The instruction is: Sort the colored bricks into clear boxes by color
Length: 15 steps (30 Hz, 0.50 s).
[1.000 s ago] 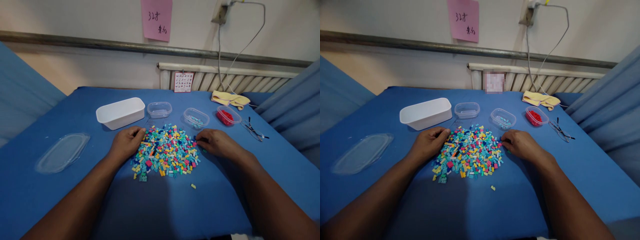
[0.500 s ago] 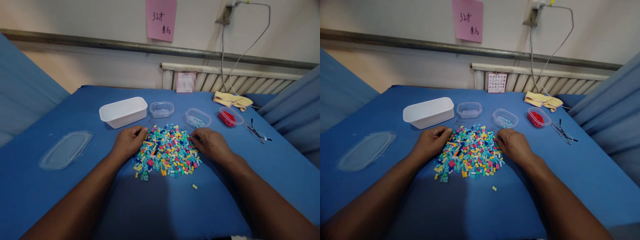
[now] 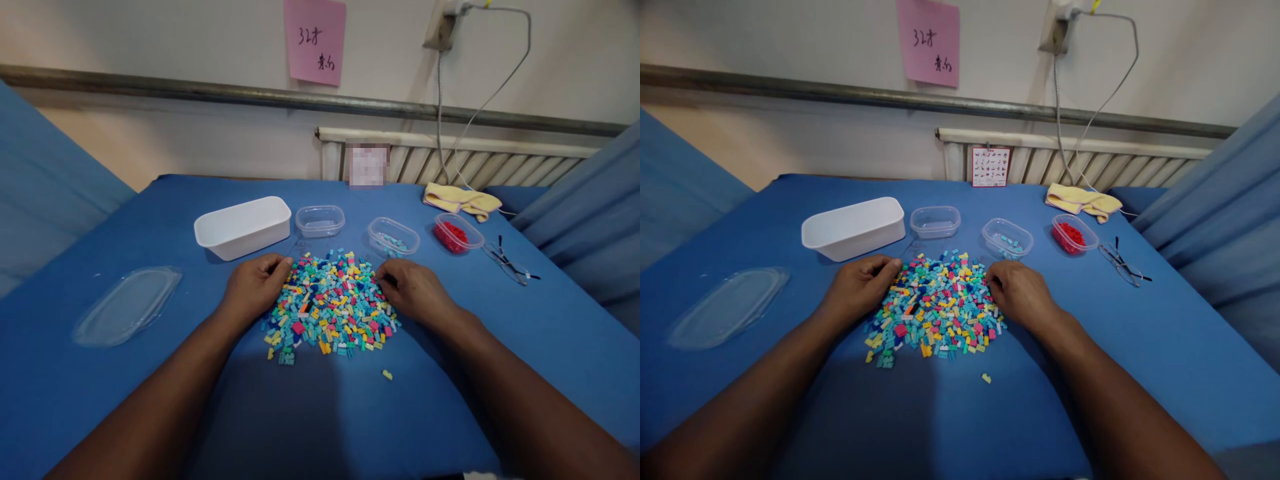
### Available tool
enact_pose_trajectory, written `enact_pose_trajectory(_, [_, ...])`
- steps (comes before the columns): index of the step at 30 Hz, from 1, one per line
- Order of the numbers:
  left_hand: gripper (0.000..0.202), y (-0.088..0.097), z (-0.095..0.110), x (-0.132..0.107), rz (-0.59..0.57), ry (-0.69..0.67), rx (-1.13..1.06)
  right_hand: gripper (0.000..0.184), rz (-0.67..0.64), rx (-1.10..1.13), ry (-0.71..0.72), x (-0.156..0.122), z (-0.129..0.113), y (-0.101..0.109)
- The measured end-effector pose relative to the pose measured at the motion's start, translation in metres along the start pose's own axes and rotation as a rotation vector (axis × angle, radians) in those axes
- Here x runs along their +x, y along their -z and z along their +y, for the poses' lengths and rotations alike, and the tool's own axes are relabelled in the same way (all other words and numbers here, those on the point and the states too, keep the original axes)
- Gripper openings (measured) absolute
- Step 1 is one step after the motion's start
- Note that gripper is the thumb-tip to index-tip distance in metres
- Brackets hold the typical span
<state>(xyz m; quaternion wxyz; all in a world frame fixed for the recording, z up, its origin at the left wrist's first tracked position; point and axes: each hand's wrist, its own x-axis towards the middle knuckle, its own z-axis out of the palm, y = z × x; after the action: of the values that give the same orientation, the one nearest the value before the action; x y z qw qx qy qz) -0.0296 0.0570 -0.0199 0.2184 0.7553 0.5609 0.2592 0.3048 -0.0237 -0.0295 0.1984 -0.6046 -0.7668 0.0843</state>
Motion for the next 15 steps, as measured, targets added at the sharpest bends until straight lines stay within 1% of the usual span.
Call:
enact_pose_trajectory(5, [0.046,-0.0004,0.0011,-0.001,0.009,-0.001,-0.006,0.019,0.044,0.054,-0.02,0.0,0.0055,-0.0004])
enact_pose_trajectory(8, [0.047,-0.0006,0.0025,-0.0017,0.004,-0.001,0.008,0.015,0.088,0.091,-0.043,-0.0001,0.0063,0.0])
enact_pose_trajectory(11, [0.048,-0.0002,0.0043,-0.002,0.009,0.007,0.012,0.01,0.061,0.116,-0.03,-0.0004,0.0027,-0.0005])
enact_pose_trajectory(15, [0.046,0.0011,0.0061,-0.002,0.009,0.004,0.006,0.01,0.015,0.105,-0.027,-0.0011,-0.0019,-0.0003])
